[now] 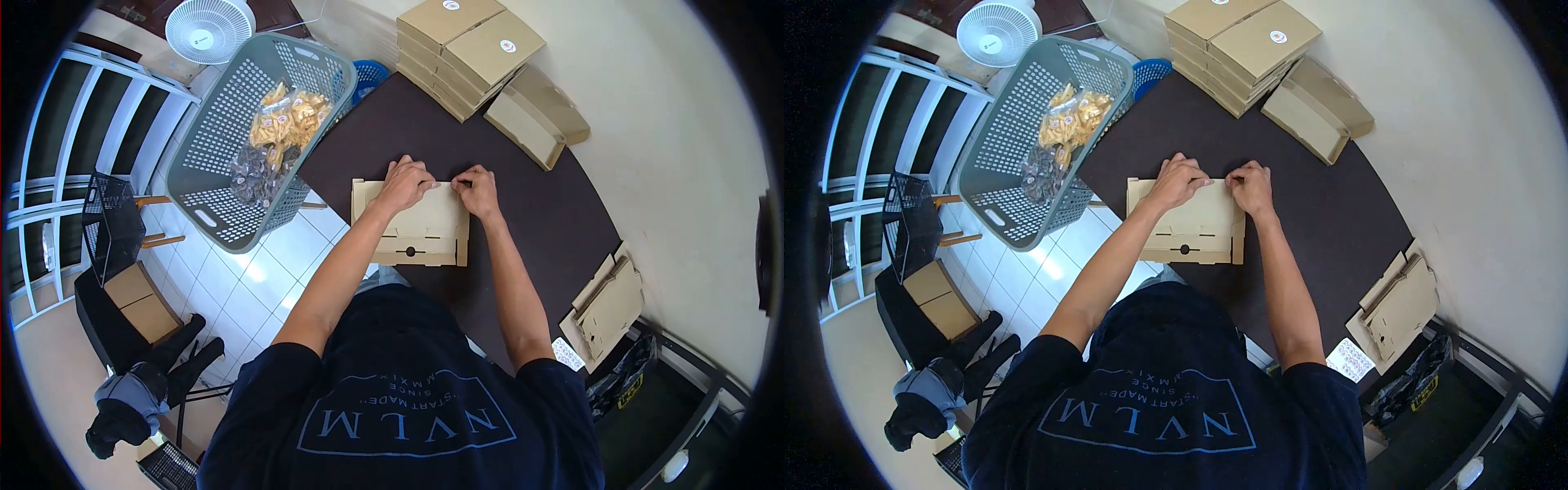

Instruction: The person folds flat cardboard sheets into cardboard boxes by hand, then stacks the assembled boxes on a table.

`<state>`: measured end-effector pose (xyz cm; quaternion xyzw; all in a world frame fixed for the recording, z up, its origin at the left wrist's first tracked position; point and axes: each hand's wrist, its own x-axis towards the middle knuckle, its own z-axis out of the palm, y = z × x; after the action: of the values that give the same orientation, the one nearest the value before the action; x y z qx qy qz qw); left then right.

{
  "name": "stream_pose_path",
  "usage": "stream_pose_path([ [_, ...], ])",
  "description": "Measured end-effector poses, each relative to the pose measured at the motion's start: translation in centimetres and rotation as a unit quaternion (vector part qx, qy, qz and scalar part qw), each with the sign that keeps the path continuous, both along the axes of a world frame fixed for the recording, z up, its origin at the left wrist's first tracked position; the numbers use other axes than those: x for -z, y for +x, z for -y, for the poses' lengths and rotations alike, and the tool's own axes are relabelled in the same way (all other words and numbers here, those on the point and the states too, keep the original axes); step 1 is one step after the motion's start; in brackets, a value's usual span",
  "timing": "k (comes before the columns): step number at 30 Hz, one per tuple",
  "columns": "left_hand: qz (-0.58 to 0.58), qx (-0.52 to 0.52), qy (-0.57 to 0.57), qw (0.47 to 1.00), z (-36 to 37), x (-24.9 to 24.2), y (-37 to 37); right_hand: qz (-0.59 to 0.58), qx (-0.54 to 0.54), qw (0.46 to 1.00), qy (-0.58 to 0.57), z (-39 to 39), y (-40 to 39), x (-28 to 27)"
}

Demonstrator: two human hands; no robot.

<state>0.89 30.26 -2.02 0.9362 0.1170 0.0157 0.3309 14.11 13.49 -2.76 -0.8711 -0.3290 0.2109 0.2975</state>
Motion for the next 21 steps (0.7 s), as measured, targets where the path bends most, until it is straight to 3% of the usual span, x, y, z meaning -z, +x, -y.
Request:
stream_pose_path([
  [4, 0.051, -0.048, 0.051, 0.996, 1.9, 0.3, -0.5, 0.031, 0.022, 0.999, -0.016, -0.5, -0.2, 0.2],
  [6, 0.116, -0.048, 0.133, 0.983, 3.6, 1.1, -0.8, 0.035, 0.03, 0.999, -0.013, -0.7, -0.3, 0.3],
  [10, 0.058, -0.06, 0.149, 0.985, 5.2, 2.0, -1.8, 0.064, 0.022, 0.998, -0.004, -0.4, -1.9, -0.4],
  [15, 0.047, -0.067, 0.168, 0.982, 5.2, 2.4, -1.8, 0.279, -0.003, 0.96, 0.03, 0.2, -5.9, 0.3],
  [21, 0.051, -0.085, 0.191, 0.977, 5.2, 2.0, -2.6, 0.284, -0.018, 0.958, -0.03, 1.2, -6.3, 0.3],
])
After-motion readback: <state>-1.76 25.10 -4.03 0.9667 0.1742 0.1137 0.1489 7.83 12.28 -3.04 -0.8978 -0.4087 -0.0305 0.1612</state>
